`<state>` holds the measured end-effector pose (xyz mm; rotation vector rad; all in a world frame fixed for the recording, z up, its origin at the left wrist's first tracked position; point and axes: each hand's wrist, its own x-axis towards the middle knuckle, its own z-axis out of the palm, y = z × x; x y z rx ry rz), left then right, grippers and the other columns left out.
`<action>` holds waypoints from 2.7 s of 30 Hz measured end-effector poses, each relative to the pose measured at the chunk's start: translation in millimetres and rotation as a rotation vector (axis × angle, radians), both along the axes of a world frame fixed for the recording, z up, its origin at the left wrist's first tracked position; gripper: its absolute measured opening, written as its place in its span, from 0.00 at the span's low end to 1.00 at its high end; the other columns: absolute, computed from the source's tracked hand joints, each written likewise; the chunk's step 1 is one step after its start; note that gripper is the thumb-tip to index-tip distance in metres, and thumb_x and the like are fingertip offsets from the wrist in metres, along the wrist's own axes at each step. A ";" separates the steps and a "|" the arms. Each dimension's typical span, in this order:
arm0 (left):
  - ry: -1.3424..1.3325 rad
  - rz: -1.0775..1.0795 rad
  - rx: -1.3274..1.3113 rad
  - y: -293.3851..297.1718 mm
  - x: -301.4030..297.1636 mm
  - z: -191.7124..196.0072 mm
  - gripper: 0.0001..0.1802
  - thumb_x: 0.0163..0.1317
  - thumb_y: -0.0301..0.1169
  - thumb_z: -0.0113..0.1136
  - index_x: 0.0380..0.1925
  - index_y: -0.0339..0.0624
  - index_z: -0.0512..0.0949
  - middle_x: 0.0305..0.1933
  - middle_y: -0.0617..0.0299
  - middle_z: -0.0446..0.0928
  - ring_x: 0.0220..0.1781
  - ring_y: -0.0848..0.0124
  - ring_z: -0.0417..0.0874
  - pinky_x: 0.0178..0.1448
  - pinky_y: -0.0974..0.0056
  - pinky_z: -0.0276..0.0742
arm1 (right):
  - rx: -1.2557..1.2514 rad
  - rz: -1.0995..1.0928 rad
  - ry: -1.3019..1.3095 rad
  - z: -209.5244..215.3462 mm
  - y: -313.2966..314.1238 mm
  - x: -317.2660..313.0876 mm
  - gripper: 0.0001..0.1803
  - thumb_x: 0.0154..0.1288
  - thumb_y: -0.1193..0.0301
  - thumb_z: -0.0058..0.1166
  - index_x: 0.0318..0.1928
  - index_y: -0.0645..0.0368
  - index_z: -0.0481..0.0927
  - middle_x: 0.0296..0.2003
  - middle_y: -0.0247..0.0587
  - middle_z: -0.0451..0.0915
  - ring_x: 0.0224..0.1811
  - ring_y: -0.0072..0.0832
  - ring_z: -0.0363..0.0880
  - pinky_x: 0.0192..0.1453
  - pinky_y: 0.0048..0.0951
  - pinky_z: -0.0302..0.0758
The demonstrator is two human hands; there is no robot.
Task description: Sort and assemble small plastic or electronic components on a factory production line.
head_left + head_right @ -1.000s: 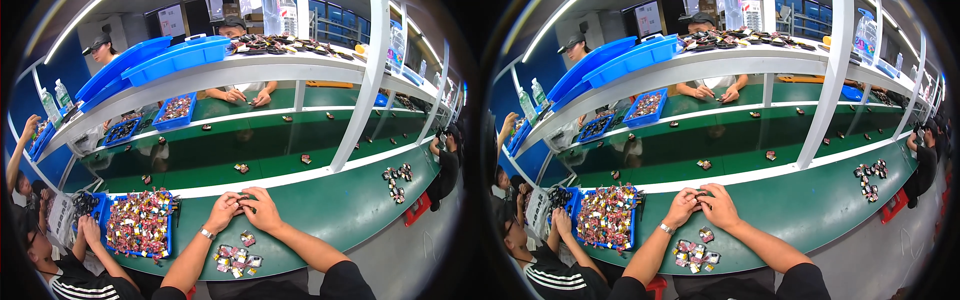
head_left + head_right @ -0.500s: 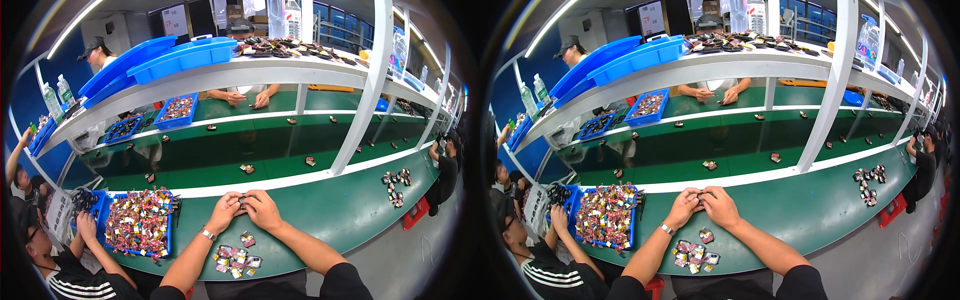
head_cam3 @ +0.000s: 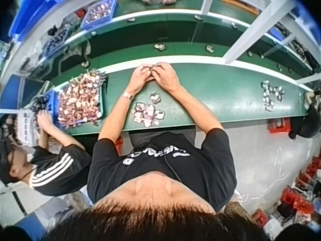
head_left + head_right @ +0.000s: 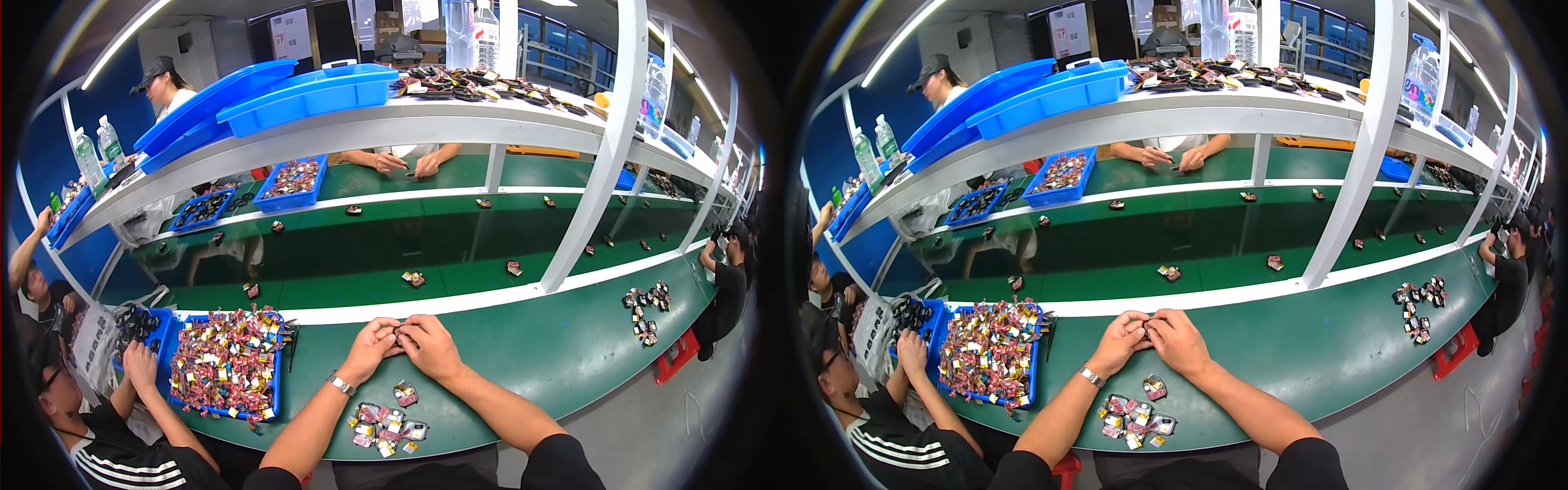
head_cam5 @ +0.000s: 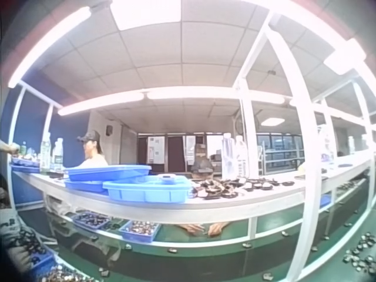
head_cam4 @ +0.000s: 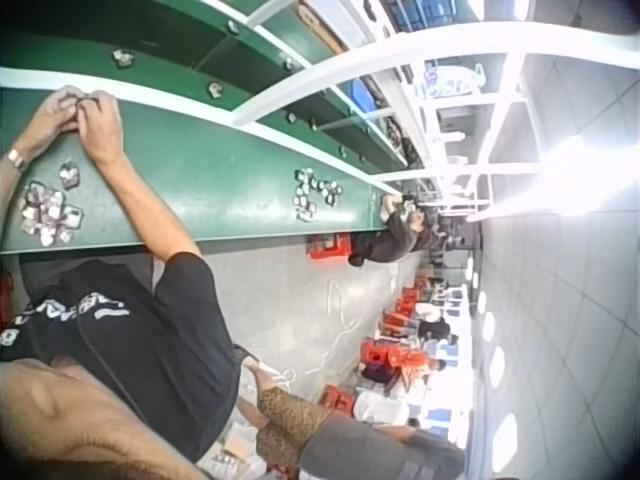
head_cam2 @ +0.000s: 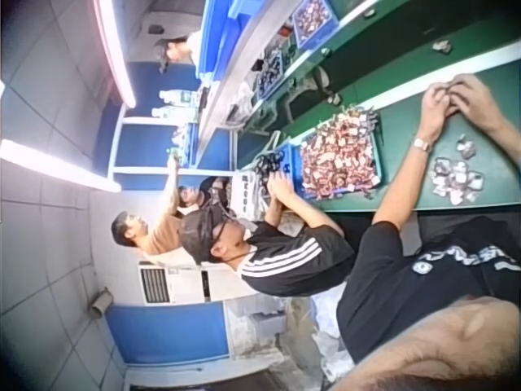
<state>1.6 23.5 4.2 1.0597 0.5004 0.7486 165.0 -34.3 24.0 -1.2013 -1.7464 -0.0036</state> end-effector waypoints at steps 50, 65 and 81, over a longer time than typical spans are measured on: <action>0.134 -0.183 0.022 6.2 -5.0 3.8 0.22 0.73 0.35 0.48 0.59 0.29 0.69 0.49 0.53 0.78 0.42 0.69 0.83 0.45 0.68 0.83 | -0.444 0.350 -0.074 34.1 1.8 42.4 0.31 0.48 0.74 0.68 0.56 0.56 0.75 0.49 0.43 0.78 0.56 0.41 0.73 0.62 0.38 0.71; 0.112 -0.046 0.090 1.3 -3.9 17.4 0.18 0.72 0.27 0.46 0.61 0.38 0.68 0.56 0.55 0.76 0.55 0.68 0.79 0.58 0.62 0.80 | -0.014 0.093 -0.155 20.3 1.6 24.0 0.15 0.50 0.77 0.63 0.41 0.57 0.81 0.49 0.39 0.77 0.49 0.39 0.76 0.51 0.37 0.77; 0.098 -0.021 0.038 -1.7 1.3 2.9 0.15 0.73 0.26 0.45 0.57 0.36 0.68 0.51 0.56 0.77 0.53 0.68 0.80 0.59 0.62 0.80 | -0.248 0.345 -0.174 16.7 10.5 39.0 0.07 0.54 0.75 0.63 0.35 0.57 0.80 0.55 0.43 0.73 0.60 0.43 0.69 0.62 0.39 0.69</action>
